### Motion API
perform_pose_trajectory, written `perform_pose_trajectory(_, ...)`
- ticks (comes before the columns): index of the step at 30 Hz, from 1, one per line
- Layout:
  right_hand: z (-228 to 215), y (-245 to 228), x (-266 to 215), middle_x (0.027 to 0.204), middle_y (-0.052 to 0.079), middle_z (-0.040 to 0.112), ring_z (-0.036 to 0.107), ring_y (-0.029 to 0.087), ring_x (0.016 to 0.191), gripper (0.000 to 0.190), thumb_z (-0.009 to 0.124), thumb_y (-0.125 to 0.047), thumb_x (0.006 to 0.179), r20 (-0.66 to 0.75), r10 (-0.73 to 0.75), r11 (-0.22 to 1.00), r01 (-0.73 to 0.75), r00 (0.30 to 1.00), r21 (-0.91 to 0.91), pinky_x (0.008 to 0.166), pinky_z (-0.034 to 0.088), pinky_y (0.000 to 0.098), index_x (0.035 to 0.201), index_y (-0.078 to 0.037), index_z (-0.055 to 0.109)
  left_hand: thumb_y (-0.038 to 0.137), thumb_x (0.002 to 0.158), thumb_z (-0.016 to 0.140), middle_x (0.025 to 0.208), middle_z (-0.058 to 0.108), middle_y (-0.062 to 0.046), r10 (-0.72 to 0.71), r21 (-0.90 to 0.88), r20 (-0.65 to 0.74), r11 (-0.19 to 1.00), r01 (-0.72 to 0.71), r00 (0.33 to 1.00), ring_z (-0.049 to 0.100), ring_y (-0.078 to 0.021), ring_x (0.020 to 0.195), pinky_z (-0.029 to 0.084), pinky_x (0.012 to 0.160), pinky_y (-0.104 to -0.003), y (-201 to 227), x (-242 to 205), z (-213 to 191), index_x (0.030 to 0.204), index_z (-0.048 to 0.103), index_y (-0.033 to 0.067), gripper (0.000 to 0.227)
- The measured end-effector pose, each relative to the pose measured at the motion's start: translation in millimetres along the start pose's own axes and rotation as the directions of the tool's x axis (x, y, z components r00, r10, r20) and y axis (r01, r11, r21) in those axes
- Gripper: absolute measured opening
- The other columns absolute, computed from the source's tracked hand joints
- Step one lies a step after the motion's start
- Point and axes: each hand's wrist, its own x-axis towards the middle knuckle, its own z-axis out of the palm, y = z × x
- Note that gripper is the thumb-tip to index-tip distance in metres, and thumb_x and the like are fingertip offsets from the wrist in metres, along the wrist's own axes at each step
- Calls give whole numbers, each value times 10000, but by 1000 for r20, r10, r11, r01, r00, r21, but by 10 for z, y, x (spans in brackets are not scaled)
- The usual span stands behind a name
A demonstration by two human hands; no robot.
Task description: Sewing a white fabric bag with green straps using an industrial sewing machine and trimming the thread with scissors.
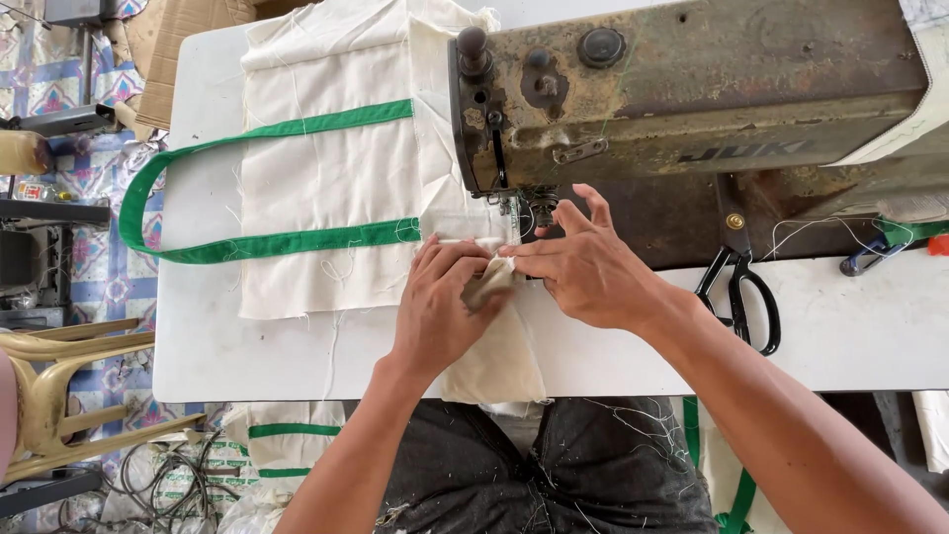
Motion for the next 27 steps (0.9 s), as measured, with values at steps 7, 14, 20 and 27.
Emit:
perform_pose_trajectory(7, -208, -47, 40, 1245, 22, 626, 426, 269, 1067, 113, 694, -216, 913, -133, -128, 986, 111, 983, -128, 1134, 285, 541, 989, -235, 776, 110, 838, 752, 1019, 746, -68, -68, -54, -86, 997, 63, 994, 705, -290, 1085, 364, 1178, -507, -26, -2, 50, 884, 763, 60, 68)
perform_pose_trajectory(14, -179, -132, -71, 1184, 24, 558, 437, 251, 1047, 229, 647, -398, 961, -104, -147, 984, 135, 984, -120, 1126, 289, 527, 1011, -205, 759, 110, 844, 779, 1018, 719, -12, 81, 104, -96, 992, -70, 992, 697, -256, 1035, 413, 1138, -501, 63, 21, 27, 894, 735, 100, 67)
perform_pose_trajectory(20, -293, -180, -115, 1124, 71, 545, 468, 258, 1015, 454, 561, -560, 988, -48, -111, 985, 104, 993, -140, 1143, 286, 537, 1088, -167, 768, 110, 868, 764, 1014, 708, -5, 205, 216, -22, 957, -196, 978, 683, -229, 1040, 443, 1116, -472, 30, 63, 21, 866, 719, 121, 46)
perform_pose_trajectory(27, -256, -194, -162, 1225, 77, 515, 467, 276, 1101, 599, 455, -651, 989, -3, -116, 972, 113, 993, -205, 1176, 256, 571, 1218, -163, 716, 236, 1043, 528, 1080, 753, -67, -64, -189, 142, 978, 90, 988, 685, -300, 1003, 399, 1131, -508, -8, 151, -184, 904, 768, 73, 322)
